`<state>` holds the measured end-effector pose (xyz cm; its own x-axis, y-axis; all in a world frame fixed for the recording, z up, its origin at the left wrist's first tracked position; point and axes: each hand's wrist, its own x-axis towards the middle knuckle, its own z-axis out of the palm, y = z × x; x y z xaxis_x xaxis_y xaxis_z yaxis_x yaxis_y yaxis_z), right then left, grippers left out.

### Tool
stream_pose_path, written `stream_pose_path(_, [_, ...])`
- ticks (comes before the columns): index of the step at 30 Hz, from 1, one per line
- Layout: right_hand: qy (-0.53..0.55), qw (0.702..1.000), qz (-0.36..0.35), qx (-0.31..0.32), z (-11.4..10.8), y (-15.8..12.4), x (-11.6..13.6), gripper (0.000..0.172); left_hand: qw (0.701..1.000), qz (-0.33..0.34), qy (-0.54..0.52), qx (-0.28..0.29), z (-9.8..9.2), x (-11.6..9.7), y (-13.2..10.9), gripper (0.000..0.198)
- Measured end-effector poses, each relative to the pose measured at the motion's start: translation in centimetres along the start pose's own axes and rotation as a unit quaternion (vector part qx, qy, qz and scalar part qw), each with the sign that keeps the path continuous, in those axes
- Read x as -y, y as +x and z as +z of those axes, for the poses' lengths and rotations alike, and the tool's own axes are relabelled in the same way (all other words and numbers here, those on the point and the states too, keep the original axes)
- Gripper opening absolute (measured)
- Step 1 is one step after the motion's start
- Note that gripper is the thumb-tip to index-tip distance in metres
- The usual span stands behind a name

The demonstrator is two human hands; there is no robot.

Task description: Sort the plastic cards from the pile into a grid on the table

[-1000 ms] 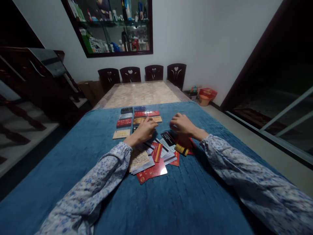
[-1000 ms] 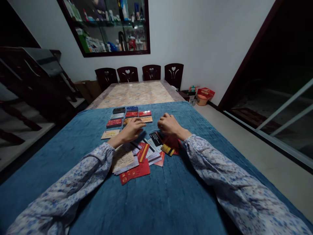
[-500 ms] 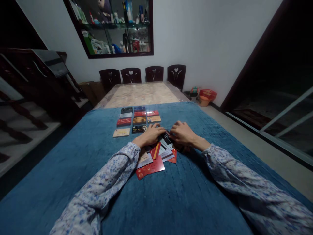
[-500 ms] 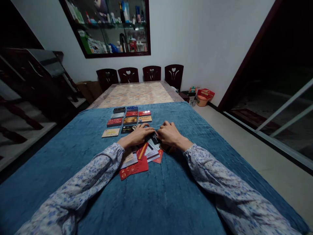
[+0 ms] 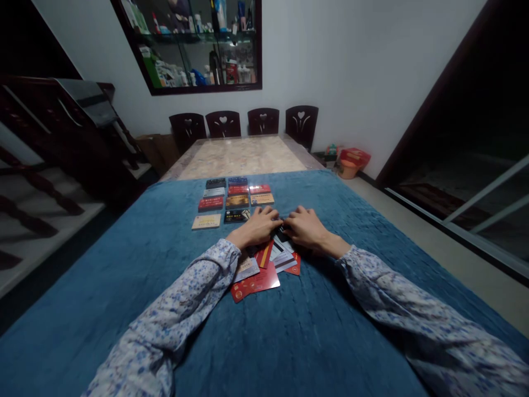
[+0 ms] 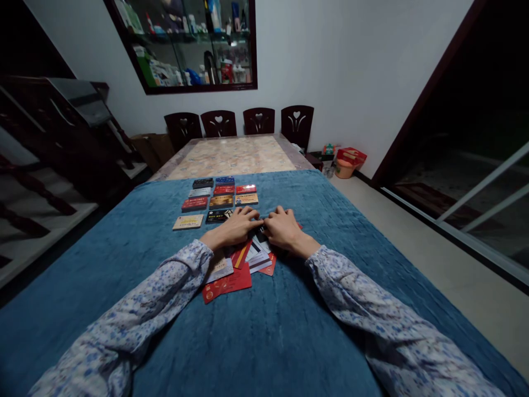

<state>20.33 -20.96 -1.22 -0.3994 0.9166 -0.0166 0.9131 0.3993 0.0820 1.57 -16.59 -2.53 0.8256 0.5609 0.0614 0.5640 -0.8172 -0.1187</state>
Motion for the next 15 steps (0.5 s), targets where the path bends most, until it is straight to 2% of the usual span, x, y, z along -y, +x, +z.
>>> stream_pose_path(4, [0.0,1.0,0.011,0.001,-0.2,0.1,0.5,0.03,1.0,0.005,-0.002,-0.014,-0.2,-0.6,0.0,0.028])
stream_pose_path(12, [0.032,0.999,0.025,0.022,-0.9,-0.1,0.2,0.031,0.999,-0.026,-0.026,-0.002,-0.5,-1.6,0.3,0.056])
stream_pose_path(15, [0.035,0.999,0.017,0.024,-1.3,0.1,-0.3,0.034,0.999,-0.044,-0.025,0.004,-0.7,-1.8,0.4,0.056])
